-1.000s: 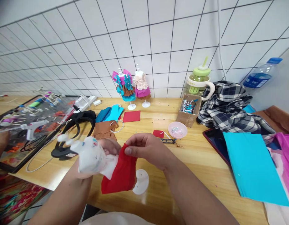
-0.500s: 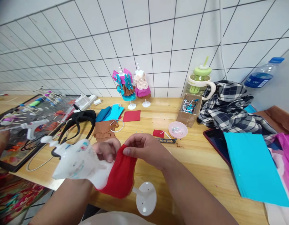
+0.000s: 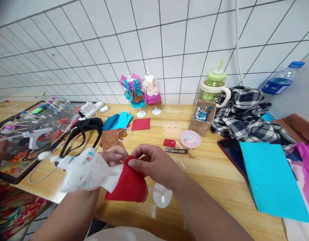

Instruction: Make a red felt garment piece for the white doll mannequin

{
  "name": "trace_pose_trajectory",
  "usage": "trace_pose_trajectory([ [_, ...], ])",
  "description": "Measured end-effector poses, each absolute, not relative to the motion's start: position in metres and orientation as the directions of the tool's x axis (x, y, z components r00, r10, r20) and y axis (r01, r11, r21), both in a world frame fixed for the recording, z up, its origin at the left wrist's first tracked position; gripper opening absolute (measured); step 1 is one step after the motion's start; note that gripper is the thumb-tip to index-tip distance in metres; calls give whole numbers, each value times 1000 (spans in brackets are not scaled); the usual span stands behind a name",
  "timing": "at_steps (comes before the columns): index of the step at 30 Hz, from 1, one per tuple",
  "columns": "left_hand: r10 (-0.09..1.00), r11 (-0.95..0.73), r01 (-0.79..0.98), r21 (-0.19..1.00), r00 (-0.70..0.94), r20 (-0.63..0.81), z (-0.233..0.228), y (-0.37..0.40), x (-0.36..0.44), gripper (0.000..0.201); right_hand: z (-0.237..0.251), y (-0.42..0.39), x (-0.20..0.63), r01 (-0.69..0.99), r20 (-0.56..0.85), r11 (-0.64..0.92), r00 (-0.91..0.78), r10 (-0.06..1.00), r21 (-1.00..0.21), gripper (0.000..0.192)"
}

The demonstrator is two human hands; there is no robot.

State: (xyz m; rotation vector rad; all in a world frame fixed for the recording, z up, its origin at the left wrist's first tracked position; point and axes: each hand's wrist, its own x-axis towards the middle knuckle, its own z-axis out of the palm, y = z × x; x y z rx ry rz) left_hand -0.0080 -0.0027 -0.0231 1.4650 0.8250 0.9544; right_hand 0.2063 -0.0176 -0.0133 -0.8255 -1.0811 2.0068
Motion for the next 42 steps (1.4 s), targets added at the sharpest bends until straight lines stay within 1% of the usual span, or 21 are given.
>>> trace_pose_trajectory([
  [2,861,-197,-57,979,468,200,-25,-4,-6,37,-13,-18,204,-291,-186,-372,-511,839,-882,33],
  [3,870,-236,-51,970,435,234,-24,-5,-4,40,-14,-18,203,-308,-168,-348,-485,858,-886,33],
  [4,899,-249,-22,968,368,240,-24,-6,-1,44,-15,-18,202,-330,-150,-320,-450,880,-888,32],
  [5,932,-224,18,974,297,209,-22,-7,1,46,-16,-18,200,-350,-133,-289,-407,904,-891,31],
  [6,959,-177,42,983,233,163,-21,-8,4,44,-17,-17,199,-362,-120,-256,-357,926,-896,30],
  [7,975,-118,40,992,195,108,-20,-10,6,39,-18,-16,198,-365,-104,-215,-301,948,-906,29],
  [8,980,-60,12,998,191,56,-18,-12,7,30,-20,-16,198,-356,-84,-167,-238,968,-919,28],
  [9,976,-11,-35,999,216,18,-16,-14,8,23,-21,-16,198,-331,-59,-113,-169,984,-937,26],
  [10,966,28,-91,995,259,-4,-15,-17,8,20,-22,-15,197,-291,-30,-59,-104,994,-955,25],
  [12,939,73,-189,979,344,-4,-12,-20,7,25,-23,-16,197,-200,25,20,-21,999,-980,21],
  [14,932,69,-208,976,361,11,-10,-20,7,36,-23,-16,196,-129,43,41,-16,999,-991,19],
  [15,936,49,-174,984,351,15,-10,-19,6,39,-23,-16,196,-105,38,34,-33,999,-994,19],
  [17,949,14,-50,999,316,3,-10,-14,6,41,-22,-16,196,-71,39,35,-56,998,-997,18],
  [19,960,-20,34,999,280,10,-10,-9,5,41,-20,-14,199,-13,102,101,-55,993,-995,14],
  [21,963,-52,49,997,267,37,-9,-5,3,44,-18,-13,203,71,167,172,-65,984,-983,9],
  [22,961,-66,53,996,271,49,-7,-4,2,45,-16,-13,206,104,178,186,-78,981,-977,8],
  [26,950,-103,128,986,305,60,-3,-1,-2,42,-12,-12,212,111,124,138,-126,984,-984,9],
  [29,945,-100,70,993,319,72,-7,0,-4,41,-13,-10,212,98,100,113,-124,987,-989,9],
  [31,942,-81,13,997,329,72,-10,1,-6,42,-15,-9,212,79,75,88,-160,984,-993,10],
  [37,939,-76,9,997,337,69,-11,1,-4,38,-26,-3,214,-80,-20,-45,-287,958,-996,18],
  [42,932,-57,-70,996,355,78,-9,0,2,41,-32,0,213,-177,-75,-143,-344,936,-974,24],
])
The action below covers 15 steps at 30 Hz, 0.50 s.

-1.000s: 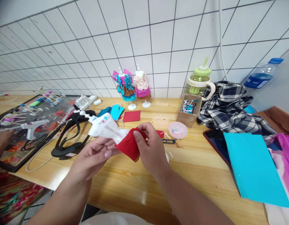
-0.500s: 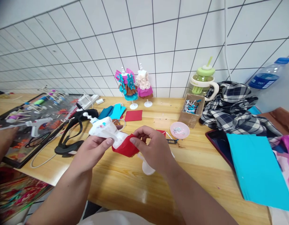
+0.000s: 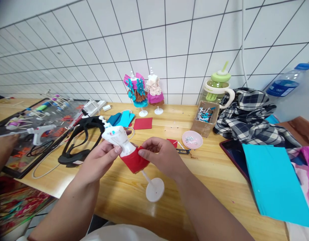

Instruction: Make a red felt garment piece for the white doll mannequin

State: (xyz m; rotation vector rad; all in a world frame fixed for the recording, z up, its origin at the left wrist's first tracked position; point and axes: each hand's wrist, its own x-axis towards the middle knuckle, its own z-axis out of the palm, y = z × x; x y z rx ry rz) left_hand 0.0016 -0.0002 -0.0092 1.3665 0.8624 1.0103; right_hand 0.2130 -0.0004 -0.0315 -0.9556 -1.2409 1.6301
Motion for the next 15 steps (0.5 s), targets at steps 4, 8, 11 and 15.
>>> trace_pose_trajectory([
  [4,917,-16,-124,992,393,64,-8,-1,6,39,-32,1,212,-257,-92,-214,-416,905,-942,25],
  [8,926,-22,-143,990,370,74,-11,-2,9,36,-31,2,212,-281,-97,-229,-414,905,-932,24],
  [11,931,-13,-145,989,360,65,-14,-1,8,35,-31,2,212,-275,-109,-239,-417,902,-931,24],
  [15,946,35,-146,989,323,15,-17,0,6,28,-31,3,213,-280,-124,-255,-411,903,-926,25],
])
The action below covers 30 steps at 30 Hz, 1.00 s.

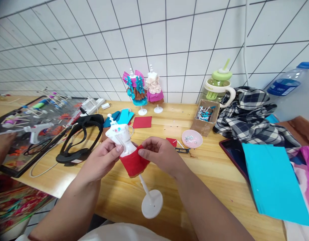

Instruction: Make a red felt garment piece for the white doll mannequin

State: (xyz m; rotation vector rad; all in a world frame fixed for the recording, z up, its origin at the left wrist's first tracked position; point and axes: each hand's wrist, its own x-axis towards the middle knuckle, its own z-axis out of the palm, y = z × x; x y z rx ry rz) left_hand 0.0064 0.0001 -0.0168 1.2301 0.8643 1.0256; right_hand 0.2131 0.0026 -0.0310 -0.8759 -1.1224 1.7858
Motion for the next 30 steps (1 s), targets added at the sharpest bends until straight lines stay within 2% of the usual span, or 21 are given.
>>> trace_pose_trajectory([
  [2,946,78,-153,985,324,-25,-16,-1,5,27,-30,2,213,-283,-128,-266,-425,896,-921,25],
  [5,911,134,-159,978,408,-58,-11,-5,3,38,-29,1,212,-267,-147,-284,-437,887,-921,28],
  [8,886,88,-95,992,463,-34,-4,-8,0,50,-29,0,212,-227,-139,-245,-399,906,-943,30],
  [11,891,5,43,999,454,-24,-1,-8,-3,39,-30,1,214,-166,-91,-159,-356,930,-973,25],
  [14,909,-7,13,1000,416,1,-4,-7,-5,25,-29,1,217,-175,-71,-150,-392,917,-973,24],
  [18,932,-20,-55,998,360,39,-8,-6,-5,29,-28,0,218,-216,-58,-177,-467,882,-960,26],
  [23,909,-111,20,994,407,93,-1,-8,1,25,-29,-2,215,-121,13,-39,-398,917,-992,19],
  [30,866,-284,63,957,445,228,1,-9,-2,25,-27,-2,214,-143,-20,-89,-423,906,-986,29],
])
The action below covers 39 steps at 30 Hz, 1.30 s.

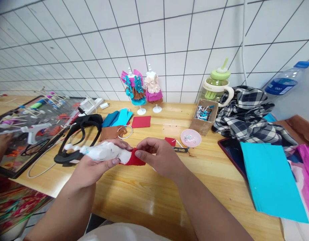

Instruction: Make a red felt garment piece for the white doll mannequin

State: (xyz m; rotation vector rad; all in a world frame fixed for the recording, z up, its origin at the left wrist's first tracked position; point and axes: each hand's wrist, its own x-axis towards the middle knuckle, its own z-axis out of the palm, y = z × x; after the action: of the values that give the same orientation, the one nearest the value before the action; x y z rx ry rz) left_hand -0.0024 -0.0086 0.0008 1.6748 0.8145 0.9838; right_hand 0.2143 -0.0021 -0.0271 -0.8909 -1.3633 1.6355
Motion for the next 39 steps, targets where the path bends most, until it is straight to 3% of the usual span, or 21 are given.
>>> trace_pose_trajectory([
  [3,837,-315,94,945,497,229,2,-8,-8,27,-25,-3,216,-121,-10,-76,-473,881,-990,29],
  [8,788,-165,55,985,608,98,5,-8,-11,21,-21,-3,220,-46,13,-9,-455,890,-999,33],
  [12,756,-251,-4,968,624,199,2,-4,-10,23,-21,-3,221,46,0,23,-452,892,-999,35],
  [18,703,-368,-29,929,645,299,-5,1,-10,25,-24,-4,219,12,9,16,-455,891,-1000,44],
  [23,792,-339,8,941,542,281,-4,-1,-11,26,-18,-8,216,1,180,192,-347,920,-981,26],
  [27,810,-372,26,928,498,311,-2,-2,-13,28,-12,-12,215,21,301,333,-373,878,-943,12],
  [35,839,-316,-70,946,445,314,-1,-6,-9,26,-14,-14,214,-33,465,484,-341,817,-875,12],
  [39,825,-335,-93,937,452,340,-5,-5,-11,27,-13,-15,212,-24,480,502,-335,811,-864,10],
])
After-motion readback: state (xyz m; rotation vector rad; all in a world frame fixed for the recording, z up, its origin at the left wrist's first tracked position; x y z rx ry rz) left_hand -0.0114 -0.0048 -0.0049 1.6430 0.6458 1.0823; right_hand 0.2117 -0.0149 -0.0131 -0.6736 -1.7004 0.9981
